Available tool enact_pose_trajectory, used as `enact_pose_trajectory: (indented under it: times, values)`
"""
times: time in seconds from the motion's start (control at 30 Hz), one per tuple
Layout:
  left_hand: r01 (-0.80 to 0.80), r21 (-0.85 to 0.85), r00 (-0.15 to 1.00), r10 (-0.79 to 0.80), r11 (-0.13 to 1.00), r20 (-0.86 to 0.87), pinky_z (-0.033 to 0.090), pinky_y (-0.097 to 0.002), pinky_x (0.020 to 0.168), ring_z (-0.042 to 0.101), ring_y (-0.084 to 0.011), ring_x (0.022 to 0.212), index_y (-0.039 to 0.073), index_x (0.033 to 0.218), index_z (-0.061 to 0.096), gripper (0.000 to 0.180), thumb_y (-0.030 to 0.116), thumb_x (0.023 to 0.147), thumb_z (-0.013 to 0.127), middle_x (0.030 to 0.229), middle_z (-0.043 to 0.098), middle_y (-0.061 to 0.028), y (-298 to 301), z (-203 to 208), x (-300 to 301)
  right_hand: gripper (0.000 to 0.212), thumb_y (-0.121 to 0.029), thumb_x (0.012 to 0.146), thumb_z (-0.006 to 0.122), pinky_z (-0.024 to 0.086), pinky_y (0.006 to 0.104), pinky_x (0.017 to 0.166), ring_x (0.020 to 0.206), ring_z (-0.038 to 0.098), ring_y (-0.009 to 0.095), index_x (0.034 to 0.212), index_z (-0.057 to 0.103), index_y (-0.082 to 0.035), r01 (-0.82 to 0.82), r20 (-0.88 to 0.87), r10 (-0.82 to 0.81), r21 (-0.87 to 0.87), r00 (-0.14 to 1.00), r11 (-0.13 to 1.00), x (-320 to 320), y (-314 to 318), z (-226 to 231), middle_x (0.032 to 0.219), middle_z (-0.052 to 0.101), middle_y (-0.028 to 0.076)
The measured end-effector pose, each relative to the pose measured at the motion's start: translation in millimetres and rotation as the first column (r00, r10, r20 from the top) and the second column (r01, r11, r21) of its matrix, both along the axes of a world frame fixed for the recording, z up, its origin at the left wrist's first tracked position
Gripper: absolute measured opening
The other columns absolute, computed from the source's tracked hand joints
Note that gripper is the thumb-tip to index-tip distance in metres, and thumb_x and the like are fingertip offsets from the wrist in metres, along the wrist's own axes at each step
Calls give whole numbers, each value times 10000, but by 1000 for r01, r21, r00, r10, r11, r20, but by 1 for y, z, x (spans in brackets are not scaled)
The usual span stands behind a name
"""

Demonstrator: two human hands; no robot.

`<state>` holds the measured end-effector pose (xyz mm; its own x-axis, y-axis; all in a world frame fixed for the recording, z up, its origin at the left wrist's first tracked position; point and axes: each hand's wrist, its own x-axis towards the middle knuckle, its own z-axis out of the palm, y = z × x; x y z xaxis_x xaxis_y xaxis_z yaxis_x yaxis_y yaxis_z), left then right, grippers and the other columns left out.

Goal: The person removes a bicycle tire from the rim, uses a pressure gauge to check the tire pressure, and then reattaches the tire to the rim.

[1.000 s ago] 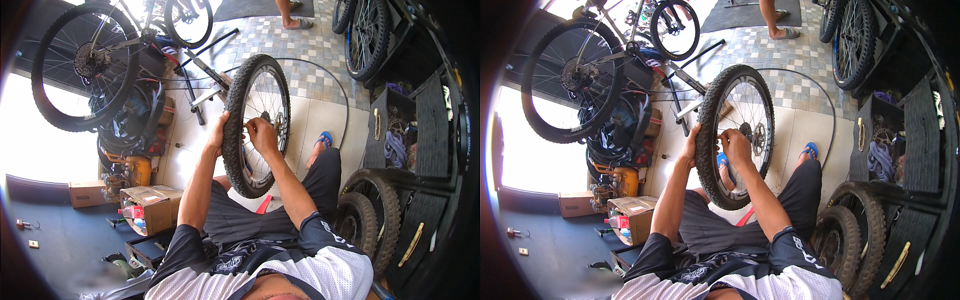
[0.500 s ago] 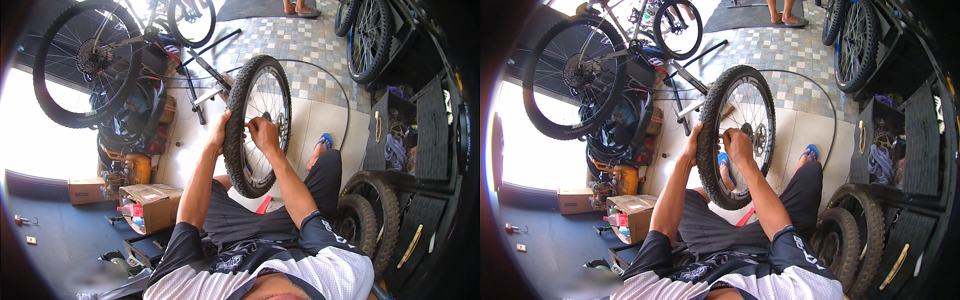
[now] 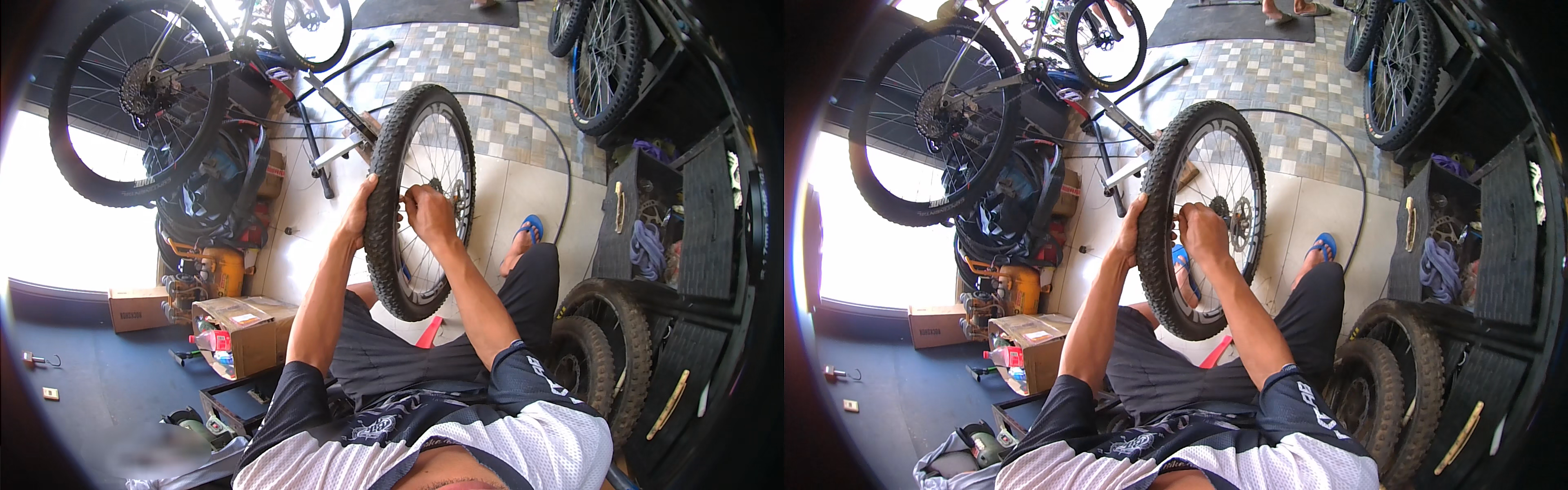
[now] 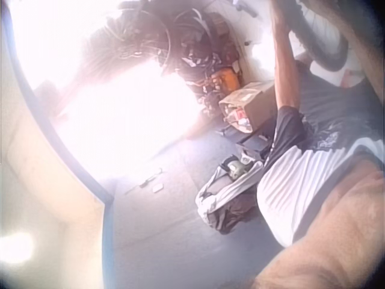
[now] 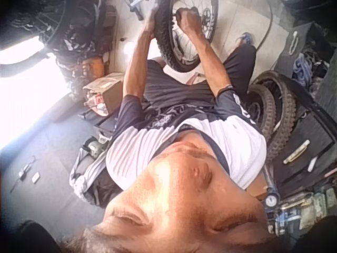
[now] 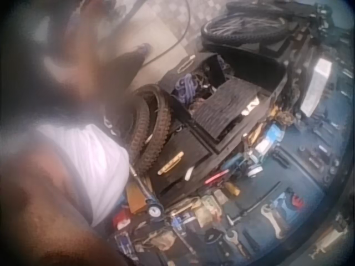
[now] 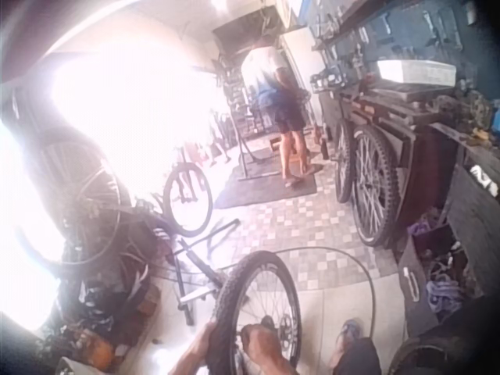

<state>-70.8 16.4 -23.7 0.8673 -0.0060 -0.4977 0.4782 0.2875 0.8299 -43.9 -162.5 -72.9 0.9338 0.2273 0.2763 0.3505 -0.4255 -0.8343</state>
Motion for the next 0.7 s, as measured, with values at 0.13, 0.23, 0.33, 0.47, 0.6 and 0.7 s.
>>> enact_pose_trajectory:
  times: [0.13, 0.23, 0.33, 0.47, 0.6, 0.7]
  values:
    - [-16, 29, 1000, 16, 999, -14, 641, -377, 625, 751, -252, 751, 9, 1198, 649, 712, 688, 1007, 550, 968, 713, -137, -3, 1, 0, 119, -136, 951, 700, 581, 506, 760, 832, 729, 410, 942, 719, -19, -18, 5, 18, -90, 1000, 996, 3, -1, 5, 930, 733, 211]
    - [-20, 35, 1000, 20, 999, -10, 635, -371, 617, 750, -249, 749, 9, 1198, 648, 713, 689, 1006, 553, 957, 713, -132, -3, 0, 0, 125, -145, 951, 704, 580, 506, 753, 831, 730, 404, 940, 722, -22, -31, -20, 28, -130, 999, 991, 3, -2, 7, 921, 738, 203]
    - [-15, 25, 1000, 15, 1000, -6, 633, -372, 617, 751, -251, 747, 9, 1200, 648, 712, 687, 1005, 554, 961, 715, -135, -1, -1, 0, 133, -156, 949, 717, 577, 497, 738, 822, 734, 390, 934, 730, -23, -34, -30, 31, -89, 999, 995, 7, -3, 4, 894, 747, 190]
    - [-17, 24, 1000, 17, 1000, -6, 637, -381, 621, 754, -258, 748, 8, 1203, 646, 707, 681, 1007, 553, 978, 722, -146, 2, -3, 0, 159, -156, 955, 701, 570, 525, 736, 811, 731, 419, 921, 717, -2, -92, -164, 105, 87, 981, 992, 10, -7, -1, 887, 735, 228]
    - [-19, 19, 1000, 19, 1000, -1, 640, -382, 620, 756, -263, 748, 7, 1208, 644, 703, 675, 1009, 554, 985, 725, -151, 1, -2, 0, 164, -170, 955, 717, 565, 507, 723, 805, 729, 407, 922, 725, -10, -68, -155, 85, 108, 984, 992, 9, -6, -4, 878, 739, 210]
    - [-32, 14, 999, 32, 999, -13, 640, -379, 619, 755, -263, 747, 7, 1214, 642, 699, 670, 1009, 562, 984, 725, -150, -2, 0, 1, 139, -163, 950, 738, 572, 479, 715, 771, 727, 395, 927, 748, -26, -17, -29, 18, 21, 999, 1000, 8, -2, -4, 853, 747, 192]
